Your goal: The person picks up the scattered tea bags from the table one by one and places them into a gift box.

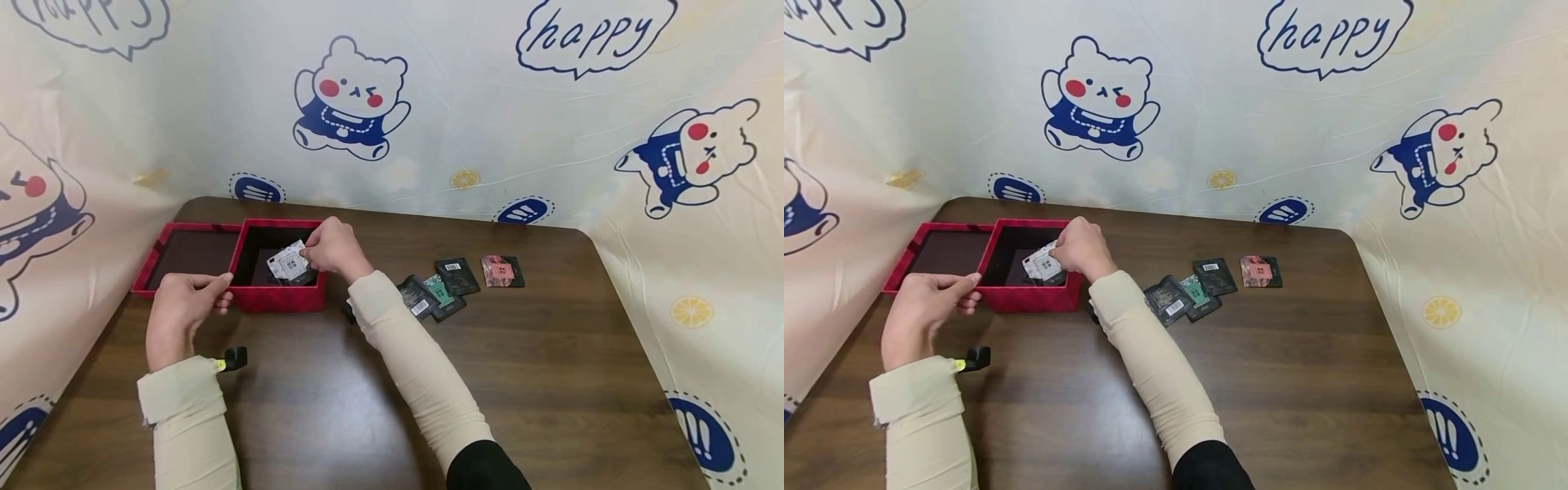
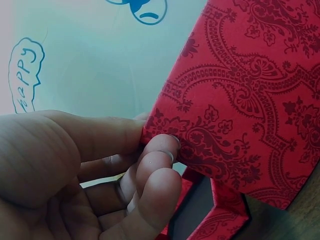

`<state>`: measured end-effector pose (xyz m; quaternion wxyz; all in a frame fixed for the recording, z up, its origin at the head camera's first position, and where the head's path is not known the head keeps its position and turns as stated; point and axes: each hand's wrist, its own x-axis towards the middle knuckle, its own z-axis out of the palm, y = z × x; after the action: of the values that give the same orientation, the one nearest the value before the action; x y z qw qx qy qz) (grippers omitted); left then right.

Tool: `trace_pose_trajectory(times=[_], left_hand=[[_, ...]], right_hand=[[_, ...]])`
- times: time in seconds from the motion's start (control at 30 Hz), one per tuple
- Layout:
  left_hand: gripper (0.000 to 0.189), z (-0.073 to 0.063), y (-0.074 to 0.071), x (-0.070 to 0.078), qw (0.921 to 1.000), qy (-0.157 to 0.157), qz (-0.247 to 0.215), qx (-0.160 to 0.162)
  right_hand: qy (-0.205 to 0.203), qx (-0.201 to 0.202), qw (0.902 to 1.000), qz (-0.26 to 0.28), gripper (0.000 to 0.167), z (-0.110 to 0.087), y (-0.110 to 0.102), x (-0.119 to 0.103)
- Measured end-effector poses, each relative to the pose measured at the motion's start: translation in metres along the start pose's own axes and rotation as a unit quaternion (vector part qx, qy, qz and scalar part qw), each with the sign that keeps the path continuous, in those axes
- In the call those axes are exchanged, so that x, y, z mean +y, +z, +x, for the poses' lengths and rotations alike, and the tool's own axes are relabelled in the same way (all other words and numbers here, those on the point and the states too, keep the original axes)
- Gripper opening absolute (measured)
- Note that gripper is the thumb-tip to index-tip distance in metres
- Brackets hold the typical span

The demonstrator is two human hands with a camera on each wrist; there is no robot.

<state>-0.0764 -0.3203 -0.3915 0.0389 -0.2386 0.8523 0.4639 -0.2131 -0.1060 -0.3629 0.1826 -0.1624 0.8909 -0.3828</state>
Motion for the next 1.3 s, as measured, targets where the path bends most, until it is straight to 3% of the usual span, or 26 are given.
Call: trace_pose_trajectory(times=[0.1, 0.3, 0.67, 1.13, 1.3], left_hand=[[0.059, 0.000, 0.001, 0.000, 1.0000, 0.000, 0.000, -0.001], [0.059, 0.000, 0.001, 0.000, 1.0000, -0.002, 0.004, -0.004], [0.064, -0.001, 0.003, -0.003, 0.9999, -0.012, -0.002, -0.010], [0.065, 0.001, 0.000, -0.002, 0.9999, -0.012, 0.003, -0.010], [0.063, 0.001, 0.001, -0.001, 0.9998, -0.014, -0.014, -0.011]], right_hand=[[-0.018, 0.011, 0.9995, 0.025, 0.009, -0.005, -0.009, 0.008], [-0.015, 0.032, 0.9962, 0.080, 0.011, -0.015, -0.027, 0.027], [-0.003, 0.050, 0.9945, 0.092, 0.013, -0.031, -0.046, 0.064], [0.027, 0.068, 0.9823, 0.173, 0.017, -0.052, -0.076, 0.118], [0.043, 0.076, 0.9751, 0.204, 0.016, -0.059, -0.086, 0.132]])
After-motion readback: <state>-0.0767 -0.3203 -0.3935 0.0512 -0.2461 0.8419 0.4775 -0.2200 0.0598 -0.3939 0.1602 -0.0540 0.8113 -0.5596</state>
